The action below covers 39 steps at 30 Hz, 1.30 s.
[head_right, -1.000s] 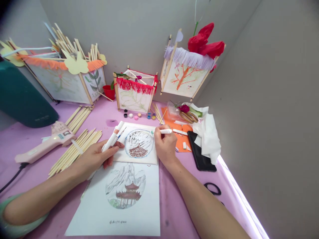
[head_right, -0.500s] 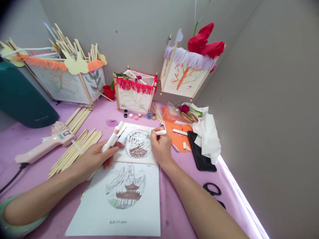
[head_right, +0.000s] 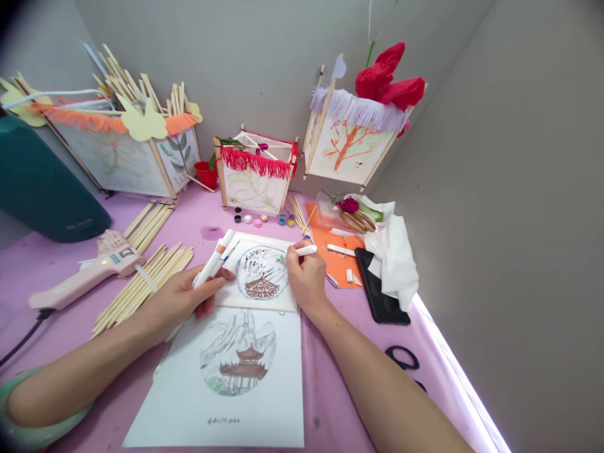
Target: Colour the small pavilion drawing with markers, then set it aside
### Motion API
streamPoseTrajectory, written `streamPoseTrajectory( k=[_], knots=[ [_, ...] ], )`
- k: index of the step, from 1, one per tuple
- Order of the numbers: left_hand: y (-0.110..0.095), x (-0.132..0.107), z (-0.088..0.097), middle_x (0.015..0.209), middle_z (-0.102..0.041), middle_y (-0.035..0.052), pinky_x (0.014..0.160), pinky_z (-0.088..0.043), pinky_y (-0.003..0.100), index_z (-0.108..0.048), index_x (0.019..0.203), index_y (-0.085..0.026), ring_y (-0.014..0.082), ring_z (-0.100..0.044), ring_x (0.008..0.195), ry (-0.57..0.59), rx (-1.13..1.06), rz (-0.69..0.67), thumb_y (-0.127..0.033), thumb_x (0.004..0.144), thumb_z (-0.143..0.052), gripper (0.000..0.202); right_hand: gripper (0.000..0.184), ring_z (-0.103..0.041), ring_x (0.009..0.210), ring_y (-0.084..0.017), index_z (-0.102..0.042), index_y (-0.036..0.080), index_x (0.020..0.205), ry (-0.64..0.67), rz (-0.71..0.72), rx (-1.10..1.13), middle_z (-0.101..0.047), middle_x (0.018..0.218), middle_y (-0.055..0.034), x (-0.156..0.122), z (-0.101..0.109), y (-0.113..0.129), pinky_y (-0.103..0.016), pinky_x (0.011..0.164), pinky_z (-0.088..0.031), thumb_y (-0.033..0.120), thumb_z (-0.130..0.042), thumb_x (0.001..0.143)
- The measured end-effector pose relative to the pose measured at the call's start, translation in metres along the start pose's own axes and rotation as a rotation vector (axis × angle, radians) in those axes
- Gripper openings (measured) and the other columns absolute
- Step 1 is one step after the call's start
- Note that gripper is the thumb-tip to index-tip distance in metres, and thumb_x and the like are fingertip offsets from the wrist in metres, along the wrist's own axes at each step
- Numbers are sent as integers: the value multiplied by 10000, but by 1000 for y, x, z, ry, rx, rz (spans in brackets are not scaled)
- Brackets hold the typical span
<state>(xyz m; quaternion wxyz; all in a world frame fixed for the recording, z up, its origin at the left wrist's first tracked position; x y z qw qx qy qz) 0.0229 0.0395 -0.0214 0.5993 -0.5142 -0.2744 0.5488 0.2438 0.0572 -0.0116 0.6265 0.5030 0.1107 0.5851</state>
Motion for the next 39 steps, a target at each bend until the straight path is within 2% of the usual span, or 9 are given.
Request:
streamPoseTrajectory(
  k=[10,15,22,27,30,35,39],
  knots=[
    [0,0,0,466,-502,-40,450,-352,227,-584,1009,-166,116,-441,424,-1,0,1,-421,810,-490,338,162,-475,516,-132,-496,197,689,-52,-6,-25,-486,498,44,1,5,-2,-248,557,-360,302,-469,810],
    [1,1,-1,467,-505,-38,444,-352,225,-583,1014,-162,119,-447,425,5,-3,2,-422,807,-490,344,159,-494,533,-134,-503,191,664,-29,-12,-28,-506,526,34,4,6,-2,-251,561,-358,279,-470,792],
    [0,-1,0,471,-504,-41,449,-358,222,-586,1011,-170,121,-452,435,4,-4,3,-417,801,-494,336,149,-476,523,-128,-496,192,644,-108,71,-96,-485,523,41,6,12,4,-254,571,-354,254,-468,777],
    [-1,-1,1,467,-500,-45,453,-356,223,-587,1004,-175,119,-447,431,1,2,5,-413,805,-490,325,160,-457,504,-123,-496,191,613,-68,55,-69,-473,507,44,8,11,4,-249,542,-342,247,-466,760],
    [0,-1,1,465,-501,-44,450,-352,223,-588,1004,-176,120,-446,433,-4,4,4,-417,804,-491,327,169,-435,482,-118,-480,192,570,-87,59,-113,-453,489,46,9,14,4,-251,528,-325,225,-463,736],
    [0,-1,0,465,-499,-42,449,-352,225,-589,999,-170,117,-444,426,1,6,1,-410,806,-489,324,156,-462,519,-129,-501,189,619,-138,135,-174,-490,530,30,7,17,7,-258,553,-331,244,-468,761],
    [-1,-1,0,467,-502,-40,450,-352,226,-590,1001,-168,118,-444,426,-2,8,11,-408,803,-489,327,169,-463,511,-124,-509,190,649,-115,134,-149,-497,530,36,6,14,7,-251,566,-346,276,-480,792]
  ],
)
Point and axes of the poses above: each hand's wrist, its own x-axis towards the middle knuckle, its own z-axis out of the back of the hand, y = z × x, the point moved 5 cm from there along x, towards the middle knuckle
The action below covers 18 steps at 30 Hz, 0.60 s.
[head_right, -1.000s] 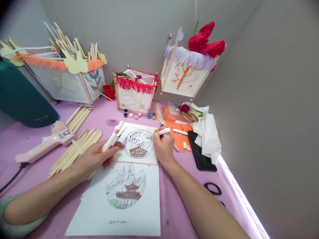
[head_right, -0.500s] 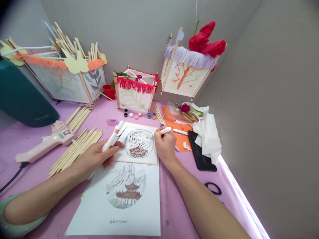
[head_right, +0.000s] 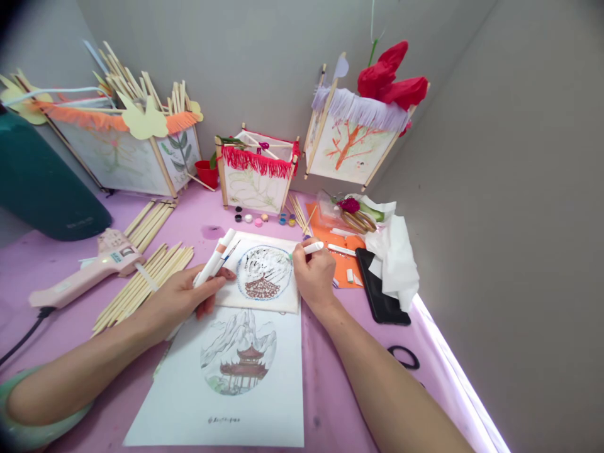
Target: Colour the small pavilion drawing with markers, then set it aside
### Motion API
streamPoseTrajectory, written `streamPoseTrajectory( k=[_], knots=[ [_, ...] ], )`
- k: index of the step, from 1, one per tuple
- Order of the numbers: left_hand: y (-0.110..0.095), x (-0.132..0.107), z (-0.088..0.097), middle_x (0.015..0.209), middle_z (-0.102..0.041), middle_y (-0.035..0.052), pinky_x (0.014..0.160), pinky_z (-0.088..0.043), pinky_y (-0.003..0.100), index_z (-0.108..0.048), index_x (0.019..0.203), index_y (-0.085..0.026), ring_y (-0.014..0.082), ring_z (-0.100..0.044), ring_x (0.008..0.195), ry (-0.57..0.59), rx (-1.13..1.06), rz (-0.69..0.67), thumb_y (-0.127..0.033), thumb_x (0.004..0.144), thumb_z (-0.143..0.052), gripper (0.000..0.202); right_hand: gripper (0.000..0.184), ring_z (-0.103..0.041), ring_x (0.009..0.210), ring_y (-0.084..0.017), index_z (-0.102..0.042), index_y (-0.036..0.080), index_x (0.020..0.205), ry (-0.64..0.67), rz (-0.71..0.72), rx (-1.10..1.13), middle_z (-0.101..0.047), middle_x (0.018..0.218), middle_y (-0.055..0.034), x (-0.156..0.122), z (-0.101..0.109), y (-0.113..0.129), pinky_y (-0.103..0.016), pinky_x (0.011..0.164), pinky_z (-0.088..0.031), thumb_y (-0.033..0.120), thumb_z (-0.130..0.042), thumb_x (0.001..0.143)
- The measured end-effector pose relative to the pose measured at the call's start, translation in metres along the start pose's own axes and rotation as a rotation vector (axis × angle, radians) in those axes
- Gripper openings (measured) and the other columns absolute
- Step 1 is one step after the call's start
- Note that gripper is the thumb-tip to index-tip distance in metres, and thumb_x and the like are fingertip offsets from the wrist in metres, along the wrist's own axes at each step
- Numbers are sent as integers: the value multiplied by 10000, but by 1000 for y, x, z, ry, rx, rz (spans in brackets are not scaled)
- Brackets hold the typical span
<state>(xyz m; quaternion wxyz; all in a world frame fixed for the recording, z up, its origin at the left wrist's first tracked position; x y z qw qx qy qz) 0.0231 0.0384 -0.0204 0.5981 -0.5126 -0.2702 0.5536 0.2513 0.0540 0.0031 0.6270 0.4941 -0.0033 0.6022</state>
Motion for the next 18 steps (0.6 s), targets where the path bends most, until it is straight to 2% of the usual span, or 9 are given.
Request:
streamPoseTrajectory(
  k=[7,18],
  knots=[
    [-2,-1,1,468,-503,-38,454,-350,226,-591,1009,-160,119,-446,424,0,4,-7,-410,797,-490,342,172,-474,535,-124,-507,192,659,19,-41,69,-500,543,41,0,-2,-2,-247,579,-356,285,-484,801],
    [0,0,0,471,-501,-37,447,-353,228,-584,1005,-165,121,-446,427,3,2,-4,-415,805,-485,335,176,-475,548,-114,-545,188,715,150,-50,196,-502,569,42,-6,-12,5,-230,561,-358,313,-488,824]
  ],
)
Point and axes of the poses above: each hand's wrist, its own x-axis towards the middle knuckle, its own z-axis out of the back of the hand, y = z × x, the point moved 5 cm from there along x, towards the middle knuckle
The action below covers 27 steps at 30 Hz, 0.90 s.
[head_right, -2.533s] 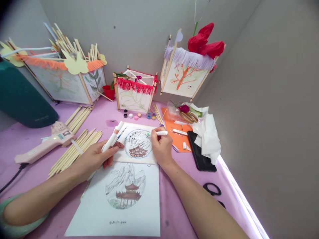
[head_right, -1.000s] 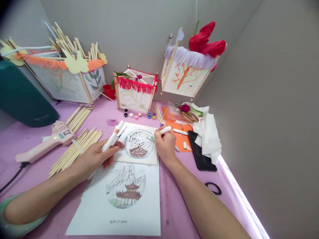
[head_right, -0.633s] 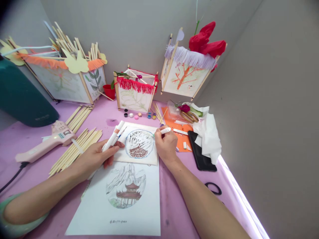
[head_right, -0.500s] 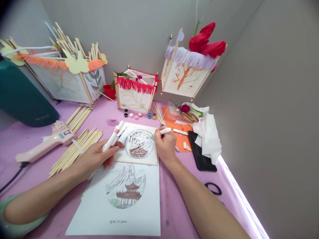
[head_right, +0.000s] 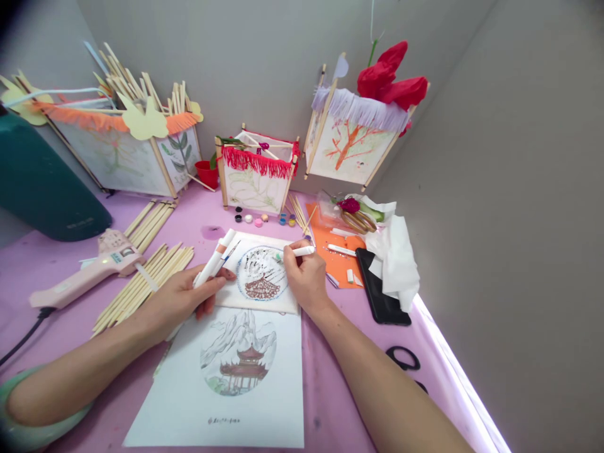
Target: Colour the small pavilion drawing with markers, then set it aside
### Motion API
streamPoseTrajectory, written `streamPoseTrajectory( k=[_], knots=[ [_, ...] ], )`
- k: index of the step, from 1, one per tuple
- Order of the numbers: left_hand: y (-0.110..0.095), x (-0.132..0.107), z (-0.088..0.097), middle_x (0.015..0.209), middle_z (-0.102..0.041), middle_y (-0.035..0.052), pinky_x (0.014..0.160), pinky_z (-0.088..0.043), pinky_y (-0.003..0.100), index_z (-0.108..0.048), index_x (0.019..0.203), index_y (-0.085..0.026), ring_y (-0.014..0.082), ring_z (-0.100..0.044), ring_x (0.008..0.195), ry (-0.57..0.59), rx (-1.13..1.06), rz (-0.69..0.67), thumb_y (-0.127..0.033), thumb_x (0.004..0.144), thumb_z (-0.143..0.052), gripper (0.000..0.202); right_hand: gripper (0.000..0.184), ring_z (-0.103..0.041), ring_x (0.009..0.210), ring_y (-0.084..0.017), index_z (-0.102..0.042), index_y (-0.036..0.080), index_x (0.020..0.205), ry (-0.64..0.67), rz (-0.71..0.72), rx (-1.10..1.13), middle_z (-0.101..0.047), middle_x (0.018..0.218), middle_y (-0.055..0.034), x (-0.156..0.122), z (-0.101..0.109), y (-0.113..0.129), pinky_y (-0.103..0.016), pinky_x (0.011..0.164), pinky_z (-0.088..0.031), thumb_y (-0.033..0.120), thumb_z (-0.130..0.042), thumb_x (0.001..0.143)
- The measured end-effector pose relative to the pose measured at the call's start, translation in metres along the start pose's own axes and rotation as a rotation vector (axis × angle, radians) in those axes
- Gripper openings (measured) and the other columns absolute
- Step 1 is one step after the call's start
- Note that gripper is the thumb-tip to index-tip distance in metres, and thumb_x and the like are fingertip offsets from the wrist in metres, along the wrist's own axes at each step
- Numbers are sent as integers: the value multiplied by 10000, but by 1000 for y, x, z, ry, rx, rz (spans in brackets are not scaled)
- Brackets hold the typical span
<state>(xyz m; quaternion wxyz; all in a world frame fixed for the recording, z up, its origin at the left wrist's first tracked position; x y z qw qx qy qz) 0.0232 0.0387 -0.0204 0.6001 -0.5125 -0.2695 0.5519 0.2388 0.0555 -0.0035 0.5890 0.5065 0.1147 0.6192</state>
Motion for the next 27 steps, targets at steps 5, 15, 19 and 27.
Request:
streamPoseTrajectory(
  k=[5,15,19,27],
  knots=[
    [-1,0,0,472,-507,-37,451,-351,227,-584,1005,-166,121,-447,427,-1,7,0,-423,804,-483,342,183,-450,511,-105,-528,188,676,32,-42,57,-469,527,55,-1,-6,-6,-219,525,-345,308,-502,811],
    [-2,-1,1,473,-514,-32,451,-348,226,-588,1012,-163,124,-449,419,6,1,-14,-420,794,-486,351,180,-482,561,-112,-552,185,748,-15,-27,35,-523,607,35,-2,-5,-4,-228,571,-367,328,-485,834],
    [-3,-1,1,473,-515,-29,456,-350,229,-594,1002,-162,125,-454,423,-2,18,-16,-416,791,-489,346,198,-481,540,-111,-559,189,779,13,-43,49,-528,606,32,-3,-7,-5,-230,563,-376,359,-479,841],
    [-2,0,0,467,-511,-34,453,-348,229,-591,998,-162,125,-449,424,-2,23,-14,-416,795,-486,342,212,-442,499,-105,-522,191,705,66,-72,117,-468,536,49,-4,-12,-10,-221,514,-350,355,-484,832]
  ],
)
Point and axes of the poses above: each hand's wrist, its own x-axis towards the middle knuckle, its own z-axis out of the back of the hand, y = z × x, the point moved 5 cm from there along x, towards the middle knuckle
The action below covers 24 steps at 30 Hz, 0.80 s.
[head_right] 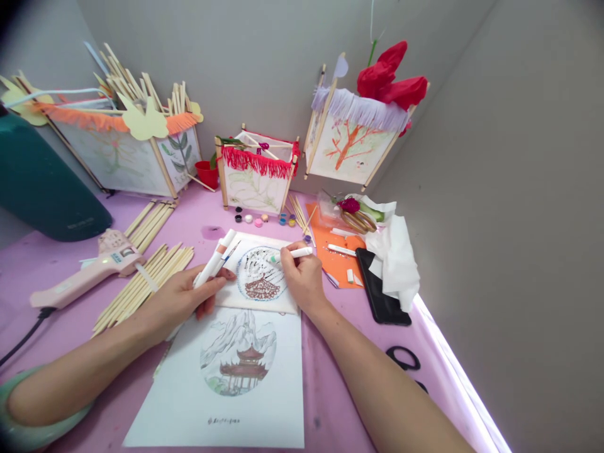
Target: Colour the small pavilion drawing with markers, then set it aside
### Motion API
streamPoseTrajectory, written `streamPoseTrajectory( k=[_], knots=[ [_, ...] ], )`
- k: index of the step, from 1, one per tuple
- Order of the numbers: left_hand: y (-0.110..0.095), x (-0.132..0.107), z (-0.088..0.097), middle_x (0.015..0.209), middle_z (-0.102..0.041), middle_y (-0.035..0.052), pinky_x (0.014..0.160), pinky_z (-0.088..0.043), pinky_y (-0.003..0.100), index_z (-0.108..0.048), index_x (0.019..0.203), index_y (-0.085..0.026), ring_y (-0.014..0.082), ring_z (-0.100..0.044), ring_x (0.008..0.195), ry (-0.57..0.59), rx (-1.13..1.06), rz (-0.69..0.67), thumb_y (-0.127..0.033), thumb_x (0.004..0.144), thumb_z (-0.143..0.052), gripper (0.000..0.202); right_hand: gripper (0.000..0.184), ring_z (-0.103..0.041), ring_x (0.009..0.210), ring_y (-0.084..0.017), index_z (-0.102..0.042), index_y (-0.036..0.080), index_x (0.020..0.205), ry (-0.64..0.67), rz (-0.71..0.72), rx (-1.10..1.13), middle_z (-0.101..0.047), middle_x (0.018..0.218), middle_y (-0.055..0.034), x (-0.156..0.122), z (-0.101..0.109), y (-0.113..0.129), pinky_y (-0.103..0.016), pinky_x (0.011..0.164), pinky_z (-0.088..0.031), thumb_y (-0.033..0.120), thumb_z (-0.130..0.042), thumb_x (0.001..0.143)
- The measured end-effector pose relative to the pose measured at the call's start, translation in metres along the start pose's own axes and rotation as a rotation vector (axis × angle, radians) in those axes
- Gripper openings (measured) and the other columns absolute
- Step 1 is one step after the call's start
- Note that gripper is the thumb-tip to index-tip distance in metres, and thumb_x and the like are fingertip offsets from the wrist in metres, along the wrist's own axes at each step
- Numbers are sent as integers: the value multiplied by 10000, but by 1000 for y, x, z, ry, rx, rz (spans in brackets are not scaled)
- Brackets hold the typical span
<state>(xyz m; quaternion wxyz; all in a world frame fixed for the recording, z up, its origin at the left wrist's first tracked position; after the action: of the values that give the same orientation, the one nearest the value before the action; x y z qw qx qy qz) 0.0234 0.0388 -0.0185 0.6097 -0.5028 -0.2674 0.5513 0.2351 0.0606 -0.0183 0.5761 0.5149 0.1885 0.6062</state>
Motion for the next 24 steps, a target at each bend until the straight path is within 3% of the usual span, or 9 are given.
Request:
streamPoseTrajectory(
  k=[8,17,24],
  knots=[
    [1,-1,0,470,-508,-36,449,-349,228,-593,1005,-164,128,-455,423,1,-19,4,-423,787,-491,354,212,-467,534,-109,-546,187,776,-59,-1,15,-519,605,30,-1,2,1,-224,539,-377,379,-481,840],
    [1,0,0,471,-511,-37,450,-349,227,-592,999,-171,128,-460,429,-4,-2,3,-418,792,-489,338,213,-467,517,-106,-556,186,720,60,-6,36,-499,551,40,0,-3,3,-222,524,-364,357,-492,829],
    [0,-1,0,474,-510,-38,463,-357,230,-590,1002,-171,121,-453,433,1,13,-6,-413,807,-479,330,209,-469,523,-106,-560,185,739,-47,3,-8,-510,575,36,-1,2,4,-225,533,-371,362,-494,829]
  ],
)
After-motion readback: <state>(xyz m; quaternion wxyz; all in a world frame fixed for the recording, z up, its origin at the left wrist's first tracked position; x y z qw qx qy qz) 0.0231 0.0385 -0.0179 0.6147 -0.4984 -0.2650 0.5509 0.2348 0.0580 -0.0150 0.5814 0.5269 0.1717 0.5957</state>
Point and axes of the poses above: each hand's wrist, its own x-axis towards the middle knuckle, its own z-axis out of the back of the hand, y = z × x, the point moved 5 cm from there along x, towards the middle knuckle
